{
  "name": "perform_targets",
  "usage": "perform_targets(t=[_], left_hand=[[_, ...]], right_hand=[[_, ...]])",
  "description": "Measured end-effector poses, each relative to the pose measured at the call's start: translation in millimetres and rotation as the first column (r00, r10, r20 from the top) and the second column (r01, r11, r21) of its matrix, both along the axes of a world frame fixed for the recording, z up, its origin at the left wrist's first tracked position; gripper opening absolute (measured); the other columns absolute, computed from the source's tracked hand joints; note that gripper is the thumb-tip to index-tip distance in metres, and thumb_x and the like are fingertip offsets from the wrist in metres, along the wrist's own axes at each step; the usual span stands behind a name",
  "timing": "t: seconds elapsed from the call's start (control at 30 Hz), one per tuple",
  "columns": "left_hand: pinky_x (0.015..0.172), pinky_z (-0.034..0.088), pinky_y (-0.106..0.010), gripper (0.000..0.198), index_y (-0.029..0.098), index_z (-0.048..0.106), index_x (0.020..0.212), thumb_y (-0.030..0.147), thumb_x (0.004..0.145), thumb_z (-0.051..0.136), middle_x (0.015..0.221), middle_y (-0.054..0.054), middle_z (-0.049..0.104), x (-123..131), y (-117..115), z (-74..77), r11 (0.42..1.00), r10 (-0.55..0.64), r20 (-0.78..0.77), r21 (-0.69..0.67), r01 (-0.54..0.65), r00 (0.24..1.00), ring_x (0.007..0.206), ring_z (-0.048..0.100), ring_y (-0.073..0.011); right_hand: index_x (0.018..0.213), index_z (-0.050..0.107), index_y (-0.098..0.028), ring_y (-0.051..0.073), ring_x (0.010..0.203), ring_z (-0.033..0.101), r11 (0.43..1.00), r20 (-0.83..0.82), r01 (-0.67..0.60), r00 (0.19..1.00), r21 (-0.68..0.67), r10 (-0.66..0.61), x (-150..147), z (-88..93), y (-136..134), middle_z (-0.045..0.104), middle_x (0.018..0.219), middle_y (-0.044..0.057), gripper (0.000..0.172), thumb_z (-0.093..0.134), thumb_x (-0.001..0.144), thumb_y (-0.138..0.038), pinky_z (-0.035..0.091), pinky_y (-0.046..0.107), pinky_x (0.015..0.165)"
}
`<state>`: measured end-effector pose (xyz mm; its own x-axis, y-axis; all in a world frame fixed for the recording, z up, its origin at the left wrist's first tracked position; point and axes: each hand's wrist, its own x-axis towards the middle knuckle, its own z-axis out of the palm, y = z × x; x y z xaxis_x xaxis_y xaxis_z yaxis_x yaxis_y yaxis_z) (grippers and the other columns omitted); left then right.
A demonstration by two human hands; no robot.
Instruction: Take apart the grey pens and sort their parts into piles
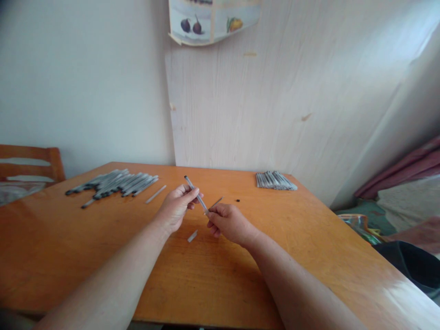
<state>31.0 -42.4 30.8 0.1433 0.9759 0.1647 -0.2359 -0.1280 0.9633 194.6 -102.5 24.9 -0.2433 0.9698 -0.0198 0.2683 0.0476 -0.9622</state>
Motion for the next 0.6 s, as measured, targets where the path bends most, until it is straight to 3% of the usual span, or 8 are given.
perform_targets(t=[0.3,0.6], left_hand=[[0.06,0.041,-0.025,0.032,0.016,0.058,0.086,0.042,0.071,0.072,0.083,-0.008,0.07,1.5,-2.6,-1.2,0.999,-0.032,-0.019,0.001,0.033,0.999,0.072,0.064,-0.0152],[0.067,0.047,-0.028,0.033,0.017,0.056,0.087,0.04,0.072,0.073,0.082,-0.008,0.07,3.4,-4.5,-1.2,0.999,-0.053,0.013,-0.01,0.053,0.999,0.073,0.066,-0.0166]], right_hand=[[0.079,0.053,-0.016,0.009,0.056,0.056,0.995,-0.016,0.081,0.997,0.058,-0.08,1.7,-0.7,3.0,0.062,0.072,0.002,0.017,0.053,0.086,-0.031,0.048,0.023,0.055],[0.078,0.056,-0.016,0.008,0.054,0.051,0.981,0.104,0.077,0.99,0.178,-0.097,5.3,-0.7,2.8,0.057,0.066,0.0,0.022,0.05,0.087,-0.035,0.042,0.021,0.051]])
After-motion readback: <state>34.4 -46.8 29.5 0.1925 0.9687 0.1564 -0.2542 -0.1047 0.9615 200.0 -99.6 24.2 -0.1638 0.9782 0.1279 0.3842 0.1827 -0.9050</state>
